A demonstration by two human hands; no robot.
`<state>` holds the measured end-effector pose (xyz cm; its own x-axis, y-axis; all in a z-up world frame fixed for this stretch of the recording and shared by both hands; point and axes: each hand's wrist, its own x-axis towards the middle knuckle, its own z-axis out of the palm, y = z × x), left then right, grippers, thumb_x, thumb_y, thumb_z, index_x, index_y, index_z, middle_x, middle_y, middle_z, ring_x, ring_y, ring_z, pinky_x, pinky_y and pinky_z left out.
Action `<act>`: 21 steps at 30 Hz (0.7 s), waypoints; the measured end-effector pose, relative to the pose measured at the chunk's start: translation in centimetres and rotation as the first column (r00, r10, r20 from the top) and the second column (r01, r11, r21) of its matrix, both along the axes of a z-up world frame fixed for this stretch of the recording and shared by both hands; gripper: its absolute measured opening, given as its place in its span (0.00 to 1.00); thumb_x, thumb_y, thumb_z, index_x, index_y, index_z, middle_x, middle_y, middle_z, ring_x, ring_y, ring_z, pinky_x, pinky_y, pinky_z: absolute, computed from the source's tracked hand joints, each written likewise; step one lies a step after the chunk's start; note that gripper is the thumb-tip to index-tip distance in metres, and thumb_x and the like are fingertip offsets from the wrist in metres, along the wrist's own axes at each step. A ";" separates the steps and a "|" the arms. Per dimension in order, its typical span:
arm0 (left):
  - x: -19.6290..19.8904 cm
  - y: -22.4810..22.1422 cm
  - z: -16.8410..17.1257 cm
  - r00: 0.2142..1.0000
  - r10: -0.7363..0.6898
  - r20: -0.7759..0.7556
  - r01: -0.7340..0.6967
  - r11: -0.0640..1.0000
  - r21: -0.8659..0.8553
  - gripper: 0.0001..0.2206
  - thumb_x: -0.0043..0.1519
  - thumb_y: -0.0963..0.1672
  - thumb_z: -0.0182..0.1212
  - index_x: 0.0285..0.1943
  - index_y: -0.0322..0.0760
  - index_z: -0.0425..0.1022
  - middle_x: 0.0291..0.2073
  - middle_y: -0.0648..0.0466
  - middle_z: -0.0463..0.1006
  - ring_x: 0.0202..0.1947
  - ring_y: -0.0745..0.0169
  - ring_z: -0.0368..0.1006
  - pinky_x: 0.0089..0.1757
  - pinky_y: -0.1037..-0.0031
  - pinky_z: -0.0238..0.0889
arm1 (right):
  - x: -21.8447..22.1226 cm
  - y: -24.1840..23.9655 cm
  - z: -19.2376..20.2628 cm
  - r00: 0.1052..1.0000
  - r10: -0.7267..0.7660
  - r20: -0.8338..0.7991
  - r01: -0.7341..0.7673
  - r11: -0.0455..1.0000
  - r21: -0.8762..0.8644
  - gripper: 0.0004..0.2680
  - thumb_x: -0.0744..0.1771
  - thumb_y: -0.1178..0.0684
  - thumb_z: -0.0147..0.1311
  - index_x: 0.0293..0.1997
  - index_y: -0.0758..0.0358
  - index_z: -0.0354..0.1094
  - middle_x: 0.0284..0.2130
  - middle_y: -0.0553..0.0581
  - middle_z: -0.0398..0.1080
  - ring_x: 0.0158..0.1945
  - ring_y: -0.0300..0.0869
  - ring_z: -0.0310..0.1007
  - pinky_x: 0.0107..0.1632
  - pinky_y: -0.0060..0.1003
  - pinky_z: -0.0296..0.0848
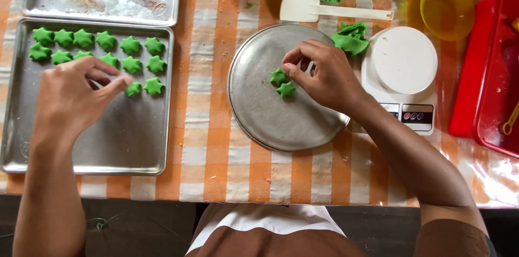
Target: Rolling out green dough with a rolling pin, cutting star shapes with a cookie cutter, and placing them on a baking tray.
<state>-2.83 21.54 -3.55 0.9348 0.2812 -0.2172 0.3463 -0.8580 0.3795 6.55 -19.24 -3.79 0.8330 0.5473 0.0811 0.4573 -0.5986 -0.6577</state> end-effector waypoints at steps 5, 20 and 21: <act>0.5 -2.9 1.1 0.989 -0.102 0.106 0.096 0.993 0.066 0.12 0.70 0.49 0.70 0.54 0.37 0.82 0.38 0.49 0.85 0.33 0.57 0.81 0.34 0.68 0.73 | -0.7 -0.5 -0.6 0.998 -0.002 -0.058 -0.007 0.987 -0.162 0.11 0.70 0.51 0.55 0.58 0.60 0.73 0.40 0.57 0.68 0.36 0.43 0.69 0.39 0.37 0.72; 4.4 -18.1 1.8 0.774 -0.630 -0.066 0.628 0.777 -0.047 0.13 0.63 0.49 0.62 0.54 0.44 0.80 0.35 0.50 0.83 0.36 0.50 0.81 0.33 0.63 0.73 | -1.6 -0.5 -2.1 0.994 0.045 0.101 -0.035 0.994 -0.104 0.09 0.69 0.51 0.57 0.52 0.57 0.72 0.42 0.57 0.63 0.48 0.55 0.72 0.47 0.47 0.73; 4.6 -18.6 1.9 0.788 -0.612 -0.063 0.609 0.791 -0.067 0.14 0.64 0.48 0.62 0.56 0.42 0.79 0.37 0.48 0.83 0.36 0.49 0.81 0.33 0.64 0.74 | -1.5 -0.6 -2.1 0.996 0.042 0.078 -0.036 0.996 -0.077 0.08 0.68 0.51 0.58 0.50 0.57 0.71 0.41 0.56 0.65 0.47 0.54 0.72 0.46 0.47 0.73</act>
